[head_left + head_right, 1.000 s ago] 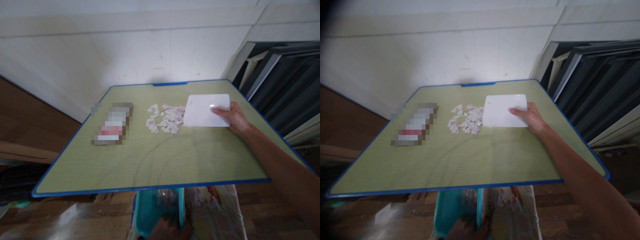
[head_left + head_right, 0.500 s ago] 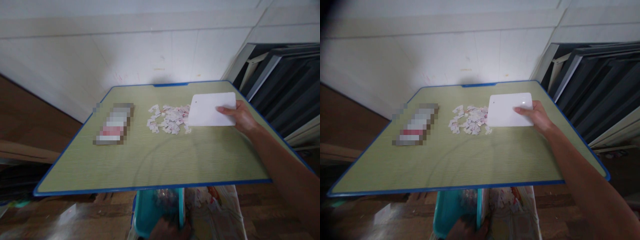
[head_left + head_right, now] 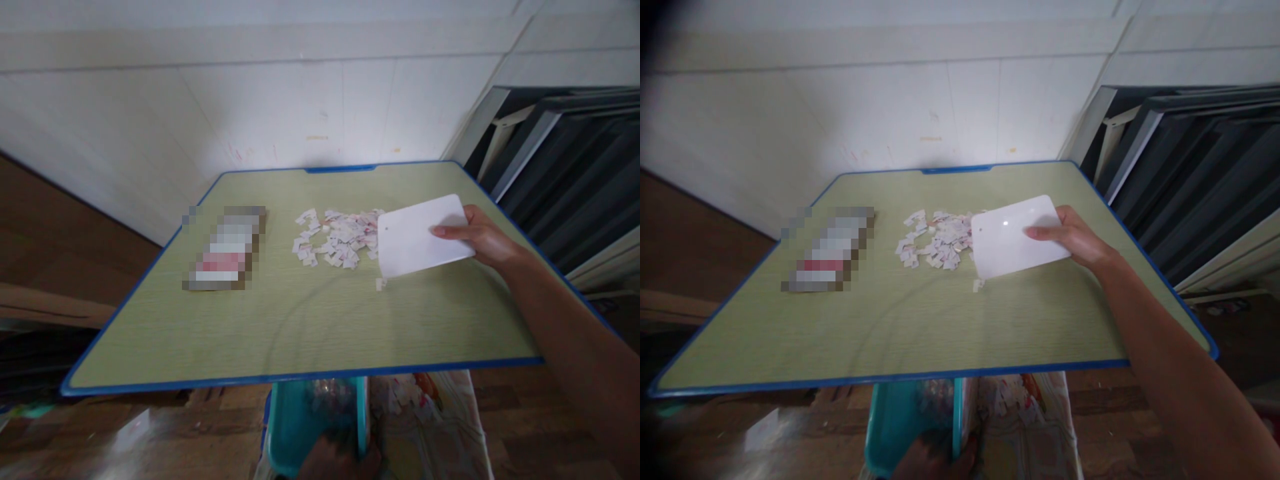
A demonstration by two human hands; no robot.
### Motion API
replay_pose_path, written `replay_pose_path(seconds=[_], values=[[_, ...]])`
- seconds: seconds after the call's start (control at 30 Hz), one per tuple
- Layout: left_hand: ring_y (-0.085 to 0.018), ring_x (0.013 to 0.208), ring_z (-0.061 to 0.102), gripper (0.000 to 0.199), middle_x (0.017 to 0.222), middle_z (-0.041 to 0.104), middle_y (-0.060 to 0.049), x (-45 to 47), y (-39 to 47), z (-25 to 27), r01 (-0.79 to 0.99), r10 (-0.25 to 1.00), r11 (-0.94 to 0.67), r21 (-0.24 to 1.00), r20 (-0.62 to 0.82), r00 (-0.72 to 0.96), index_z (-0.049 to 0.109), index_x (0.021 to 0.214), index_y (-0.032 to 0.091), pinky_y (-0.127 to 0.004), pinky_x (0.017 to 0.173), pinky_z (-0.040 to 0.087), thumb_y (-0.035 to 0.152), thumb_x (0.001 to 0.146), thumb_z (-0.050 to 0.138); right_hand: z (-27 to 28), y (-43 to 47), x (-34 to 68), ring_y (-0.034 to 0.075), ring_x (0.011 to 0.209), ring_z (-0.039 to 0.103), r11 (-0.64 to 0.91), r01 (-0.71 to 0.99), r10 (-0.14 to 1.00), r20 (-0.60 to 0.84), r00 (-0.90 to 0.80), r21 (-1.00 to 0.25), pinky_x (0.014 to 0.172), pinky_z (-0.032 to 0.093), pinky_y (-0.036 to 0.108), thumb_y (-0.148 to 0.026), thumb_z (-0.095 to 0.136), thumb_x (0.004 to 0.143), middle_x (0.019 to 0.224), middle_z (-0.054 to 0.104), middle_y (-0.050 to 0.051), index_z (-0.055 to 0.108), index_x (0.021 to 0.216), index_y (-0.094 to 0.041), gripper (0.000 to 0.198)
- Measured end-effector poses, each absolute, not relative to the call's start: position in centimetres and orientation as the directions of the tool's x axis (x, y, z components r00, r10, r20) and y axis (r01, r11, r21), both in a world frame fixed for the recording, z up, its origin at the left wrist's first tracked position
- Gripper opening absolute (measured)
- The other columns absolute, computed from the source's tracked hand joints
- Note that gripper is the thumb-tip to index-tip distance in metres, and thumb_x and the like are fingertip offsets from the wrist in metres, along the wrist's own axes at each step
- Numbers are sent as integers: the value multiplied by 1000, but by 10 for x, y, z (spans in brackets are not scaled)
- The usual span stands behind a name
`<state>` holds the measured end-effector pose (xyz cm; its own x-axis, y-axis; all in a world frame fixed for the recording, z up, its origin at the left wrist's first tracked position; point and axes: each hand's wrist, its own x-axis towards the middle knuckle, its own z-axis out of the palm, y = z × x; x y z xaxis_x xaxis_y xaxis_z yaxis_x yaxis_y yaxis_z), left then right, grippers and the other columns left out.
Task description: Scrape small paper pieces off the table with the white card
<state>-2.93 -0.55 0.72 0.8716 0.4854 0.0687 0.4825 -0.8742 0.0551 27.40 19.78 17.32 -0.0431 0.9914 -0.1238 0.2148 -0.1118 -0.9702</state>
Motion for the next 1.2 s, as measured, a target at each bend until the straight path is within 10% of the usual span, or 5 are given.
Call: replay_pose_path(seconds=[0.73, 1.2], values=[[-14, 30, 45, 32, 45, 54, 4, -30, -5, 7, 482, 482, -876, 23, 88, 872, 51, 99, 19, -22, 29, 35, 13, 67, 50, 174, 192, 274, 8, 51, 54, -141, 401, 722, -371, -585, -905, 43, 39, 14, -25, 67, 55, 63, 61, 0, 62, 75, -9, 26], [-12, 33, 46, 35, 46, 53, 4, -31, -3, 8, 444, 442, -895, 41, -55, 895, 50, 101, 17, -20, 34, 40, 15, 67, 53, 181, 189, 273, 13, 51, 57, -175, 387, 764, -373, -527, -905, 45, 43, 21, -27, 67, 54, 63, 63, 3, 65, 70, -13, 22]])
